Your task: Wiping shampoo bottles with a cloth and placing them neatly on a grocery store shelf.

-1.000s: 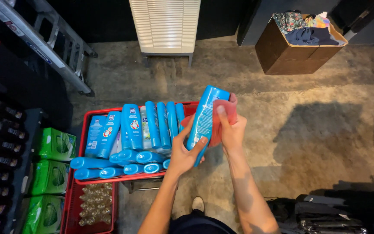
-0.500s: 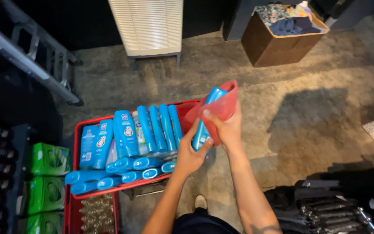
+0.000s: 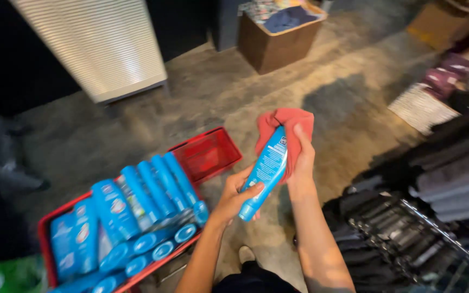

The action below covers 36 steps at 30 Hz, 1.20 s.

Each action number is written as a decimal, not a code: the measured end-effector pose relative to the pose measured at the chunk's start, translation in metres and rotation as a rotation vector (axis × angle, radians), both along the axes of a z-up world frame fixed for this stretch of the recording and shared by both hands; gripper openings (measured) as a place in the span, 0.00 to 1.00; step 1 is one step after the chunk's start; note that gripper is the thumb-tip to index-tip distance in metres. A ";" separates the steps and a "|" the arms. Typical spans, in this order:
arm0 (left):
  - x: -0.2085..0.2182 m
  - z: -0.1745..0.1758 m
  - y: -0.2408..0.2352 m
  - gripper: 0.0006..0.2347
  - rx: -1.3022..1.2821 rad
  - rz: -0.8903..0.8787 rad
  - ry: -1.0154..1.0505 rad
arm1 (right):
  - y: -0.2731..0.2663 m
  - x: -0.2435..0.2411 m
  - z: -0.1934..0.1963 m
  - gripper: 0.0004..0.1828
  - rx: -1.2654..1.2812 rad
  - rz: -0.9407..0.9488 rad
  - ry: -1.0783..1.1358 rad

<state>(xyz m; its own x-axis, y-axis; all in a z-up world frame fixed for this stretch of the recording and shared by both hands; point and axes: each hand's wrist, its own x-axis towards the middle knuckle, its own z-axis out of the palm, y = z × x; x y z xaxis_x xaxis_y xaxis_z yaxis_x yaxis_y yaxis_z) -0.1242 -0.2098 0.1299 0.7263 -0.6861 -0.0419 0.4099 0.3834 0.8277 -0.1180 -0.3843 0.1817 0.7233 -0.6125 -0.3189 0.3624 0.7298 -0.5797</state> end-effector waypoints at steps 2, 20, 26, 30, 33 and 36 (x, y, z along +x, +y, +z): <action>-0.002 -0.006 -0.019 0.28 -0.075 -0.083 0.126 | -0.006 -0.019 0.006 0.20 0.035 0.008 -0.029; -0.039 -0.037 -0.079 0.15 -0.160 0.202 0.749 | 0.083 -0.112 0.018 0.41 -0.594 -0.268 0.210; -0.091 0.029 -0.062 0.15 0.077 0.044 -0.040 | 0.105 -0.169 0.001 0.38 -0.772 -0.389 0.303; -0.109 0.024 -0.078 0.26 0.223 -0.287 -0.121 | 0.100 -0.216 -0.032 0.31 -0.957 -0.428 0.383; -0.105 -0.011 -0.108 0.29 0.089 -0.425 0.200 | 0.106 -0.238 -0.023 0.43 -1.055 -0.395 0.327; -0.108 0.027 -0.114 0.28 0.014 -0.551 0.282 | 0.112 -0.258 -0.011 0.60 -0.926 -0.340 0.160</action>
